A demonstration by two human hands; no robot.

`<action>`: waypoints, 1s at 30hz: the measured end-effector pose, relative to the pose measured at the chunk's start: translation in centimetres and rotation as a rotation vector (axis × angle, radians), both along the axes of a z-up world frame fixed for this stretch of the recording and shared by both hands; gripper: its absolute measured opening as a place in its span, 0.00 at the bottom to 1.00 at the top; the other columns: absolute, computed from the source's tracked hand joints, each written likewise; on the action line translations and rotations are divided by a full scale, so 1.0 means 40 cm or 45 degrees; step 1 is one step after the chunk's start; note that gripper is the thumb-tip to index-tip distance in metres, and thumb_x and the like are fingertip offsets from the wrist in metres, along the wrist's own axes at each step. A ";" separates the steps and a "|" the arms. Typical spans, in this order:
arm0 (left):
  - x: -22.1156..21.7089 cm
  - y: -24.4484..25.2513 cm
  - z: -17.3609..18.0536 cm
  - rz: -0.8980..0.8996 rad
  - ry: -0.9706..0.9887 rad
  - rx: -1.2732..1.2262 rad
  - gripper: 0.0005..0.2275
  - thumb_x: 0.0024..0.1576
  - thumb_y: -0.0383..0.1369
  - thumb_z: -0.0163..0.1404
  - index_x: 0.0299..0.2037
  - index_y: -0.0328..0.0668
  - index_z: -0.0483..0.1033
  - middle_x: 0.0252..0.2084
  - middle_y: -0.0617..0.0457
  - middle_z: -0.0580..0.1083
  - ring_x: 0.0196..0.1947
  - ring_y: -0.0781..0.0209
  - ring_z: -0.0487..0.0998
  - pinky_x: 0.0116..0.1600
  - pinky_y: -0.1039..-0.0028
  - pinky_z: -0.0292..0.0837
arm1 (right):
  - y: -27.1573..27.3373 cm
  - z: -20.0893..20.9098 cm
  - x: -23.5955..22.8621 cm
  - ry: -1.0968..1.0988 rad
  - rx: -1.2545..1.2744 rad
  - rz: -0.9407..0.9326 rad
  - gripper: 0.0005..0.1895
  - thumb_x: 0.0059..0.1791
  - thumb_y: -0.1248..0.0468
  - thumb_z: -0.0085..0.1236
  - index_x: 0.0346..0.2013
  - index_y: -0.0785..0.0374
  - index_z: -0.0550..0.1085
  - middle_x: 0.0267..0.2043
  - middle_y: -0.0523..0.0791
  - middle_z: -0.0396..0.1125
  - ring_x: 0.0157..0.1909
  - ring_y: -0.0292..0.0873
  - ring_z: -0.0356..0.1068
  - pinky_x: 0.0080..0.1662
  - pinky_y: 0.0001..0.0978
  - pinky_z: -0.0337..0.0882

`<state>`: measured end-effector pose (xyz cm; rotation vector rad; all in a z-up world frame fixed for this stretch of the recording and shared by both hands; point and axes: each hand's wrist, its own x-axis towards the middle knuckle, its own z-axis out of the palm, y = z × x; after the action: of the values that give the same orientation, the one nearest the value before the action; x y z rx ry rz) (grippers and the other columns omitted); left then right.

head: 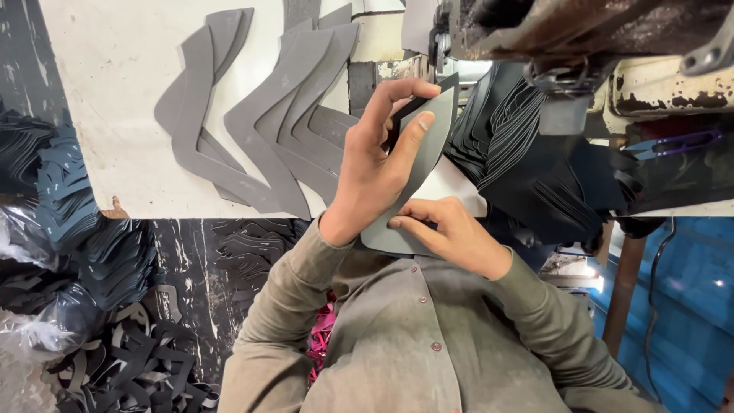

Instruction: Stitching together pre-cut components of a shoe upper using an industrial sewing machine.

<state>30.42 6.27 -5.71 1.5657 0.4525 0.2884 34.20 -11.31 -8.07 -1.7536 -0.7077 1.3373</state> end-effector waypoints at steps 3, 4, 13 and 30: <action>0.008 0.007 -0.009 -0.019 0.002 -0.051 0.10 0.68 0.27 0.53 0.57 0.43 0.73 0.50 0.62 0.78 0.29 0.76 0.51 0.32 0.79 0.51 | 0.003 -0.013 -0.009 -0.066 0.139 -0.056 0.09 0.53 0.64 0.55 0.40 0.68 0.79 0.23 0.45 0.68 0.23 0.34 0.61 0.28 0.30 0.62; 0.010 0.009 -0.011 -0.022 0.002 -0.054 0.10 0.68 0.27 0.53 0.57 0.43 0.73 0.50 0.62 0.78 0.29 0.76 0.51 0.32 0.79 0.51 | 0.006 -0.017 -0.010 -0.066 0.136 -0.058 0.09 0.53 0.64 0.55 0.40 0.68 0.79 0.23 0.45 0.68 0.23 0.34 0.61 0.28 0.30 0.62; 0.009 0.015 -0.030 -0.025 -0.093 -0.214 0.10 0.66 0.25 0.54 0.56 0.36 0.73 0.54 0.58 0.75 0.52 0.76 0.73 0.54 0.84 0.69 | 0.015 -0.012 -0.024 -0.132 0.196 -0.098 0.08 0.53 0.64 0.56 0.40 0.66 0.78 0.25 0.46 0.69 0.22 0.39 0.63 0.28 0.32 0.63; -0.197 0.029 -0.026 -0.196 0.013 -0.598 0.19 0.75 0.37 0.38 0.70 0.34 0.69 0.50 0.58 0.76 0.47 0.75 0.71 0.55 0.84 0.69 | 0.039 0.096 0.016 -0.095 0.190 0.299 0.08 0.51 0.64 0.58 0.40 0.64 0.79 0.26 0.48 0.71 0.23 0.45 0.67 0.30 0.34 0.67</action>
<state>22.55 7.45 -6.77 1.1343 0.3727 0.0477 34.86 -9.76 -4.23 -1.6460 -1.0549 1.3404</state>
